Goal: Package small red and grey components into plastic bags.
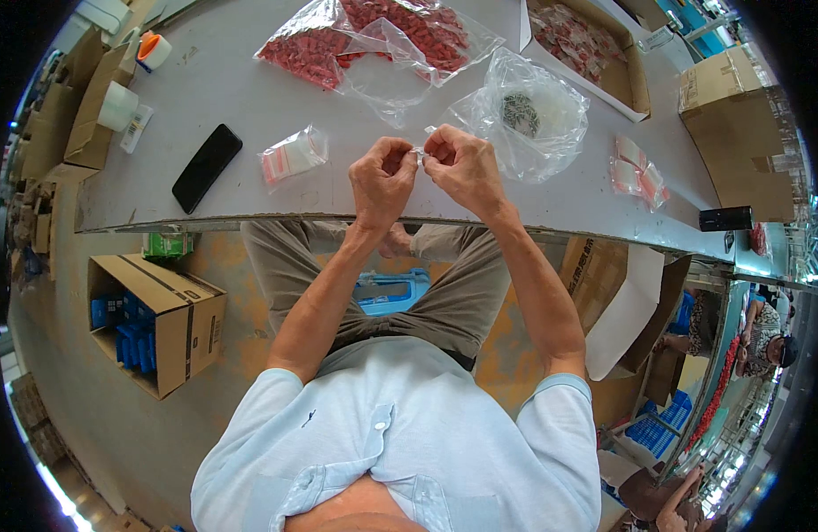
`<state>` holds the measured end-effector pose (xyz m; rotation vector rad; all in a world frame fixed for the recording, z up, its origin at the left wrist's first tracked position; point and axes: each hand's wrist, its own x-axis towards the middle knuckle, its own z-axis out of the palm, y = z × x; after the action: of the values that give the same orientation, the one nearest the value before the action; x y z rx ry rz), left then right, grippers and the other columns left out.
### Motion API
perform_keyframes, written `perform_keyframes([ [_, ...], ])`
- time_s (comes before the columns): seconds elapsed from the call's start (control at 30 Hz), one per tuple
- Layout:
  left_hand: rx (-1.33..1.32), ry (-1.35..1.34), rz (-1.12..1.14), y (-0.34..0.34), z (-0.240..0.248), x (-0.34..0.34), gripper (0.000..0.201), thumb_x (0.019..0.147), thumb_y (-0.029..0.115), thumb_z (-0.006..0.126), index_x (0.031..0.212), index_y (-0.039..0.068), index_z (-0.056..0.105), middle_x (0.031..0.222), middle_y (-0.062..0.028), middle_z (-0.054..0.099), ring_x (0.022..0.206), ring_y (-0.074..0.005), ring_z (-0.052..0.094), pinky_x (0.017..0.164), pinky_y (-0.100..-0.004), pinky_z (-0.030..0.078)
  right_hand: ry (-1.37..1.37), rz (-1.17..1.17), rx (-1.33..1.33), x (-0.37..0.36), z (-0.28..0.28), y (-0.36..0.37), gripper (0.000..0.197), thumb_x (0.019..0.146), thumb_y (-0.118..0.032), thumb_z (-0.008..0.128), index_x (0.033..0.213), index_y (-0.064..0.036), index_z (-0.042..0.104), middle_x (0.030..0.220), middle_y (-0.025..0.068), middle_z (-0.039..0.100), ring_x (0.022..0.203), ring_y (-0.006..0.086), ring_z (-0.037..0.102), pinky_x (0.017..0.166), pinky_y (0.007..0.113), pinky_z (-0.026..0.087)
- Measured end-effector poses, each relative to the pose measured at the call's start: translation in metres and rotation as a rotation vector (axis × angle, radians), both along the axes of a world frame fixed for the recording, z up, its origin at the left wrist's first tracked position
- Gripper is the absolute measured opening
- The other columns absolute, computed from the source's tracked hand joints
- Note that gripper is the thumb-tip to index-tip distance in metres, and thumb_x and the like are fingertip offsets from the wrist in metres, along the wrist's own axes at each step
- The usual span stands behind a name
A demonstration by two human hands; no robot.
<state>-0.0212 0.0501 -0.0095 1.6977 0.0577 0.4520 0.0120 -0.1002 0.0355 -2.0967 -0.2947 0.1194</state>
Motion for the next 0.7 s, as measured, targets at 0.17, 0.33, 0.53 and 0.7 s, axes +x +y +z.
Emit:
perform_keyframes([
  [0.17,0.008,0.007,-0.023,0.002,0.001,-0.001,0.006,0.090,0.002,0.070,0.093,-0.003,0.071,0.074,-0.0126,0.073,0.064,-0.0151,0.070,0.061,-0.0305,0.055,0.096,0.003,-0.019,0.004,0.009,0.002,0.011,0.089,-0.007,0.075,0.096,0.0001,0.071,0.078,0.0068,0.074,0.068,0.0110,0.070,0.062,0.027,0.058],
  [0.33,-0.020,0.055,-0.047,0.005,0.000,0.002,0.009,0.091,0.004,0.072,0.098,-0.002,0.074,0.078,-0.0069,0.075,0.069,-0.0098,0.069,0.064,-0.0270,0.056,-0.135,0.050,-0.067,0.008,-0.004,-0.004,0.018,0.087,-0.012,0.081,0.099,-0.0027,0.071,0.076,0.0062,0.073,0.067,0.0108,0.069,0.063,0.028,0.057],
  [0.53,-0.070,0.103,-0.055,0.006,0.000,0.004,0.009,0.091,0.005,0.072,0.097,-0.002,0.074,0.078,-0.0057,0.075,0.068,-0.0086,0.068,0.063,-0.0254,0.055,-0.088,0.056,-0.173,0.005,0.015,-0.002,0.019,0.085,-0.015,0.083,0.095,-0.0031,0.072,0.071,0.0054,0.070,0.064,0.0112,0.065,0.059,0.030,0.052],
  [0.7,-0.045,0.067,-0.064,0.004,0.000,0.001,0.008,0.091,0.005,0.072,0.096,-0.001,0.074,0.077,-0.0048,0.074,0.068,-0.0074,0.067,0.063,-0.0249,0.054,-0.207,0.065,-0.313,0.010,0.000,0.001,0.015,0.085,-0.014,0.078,0.096,-0.0033,0.073,0.071,0.0074,0.070,0.063,0.0120,0.065,0.060,0.030,0.052],
])
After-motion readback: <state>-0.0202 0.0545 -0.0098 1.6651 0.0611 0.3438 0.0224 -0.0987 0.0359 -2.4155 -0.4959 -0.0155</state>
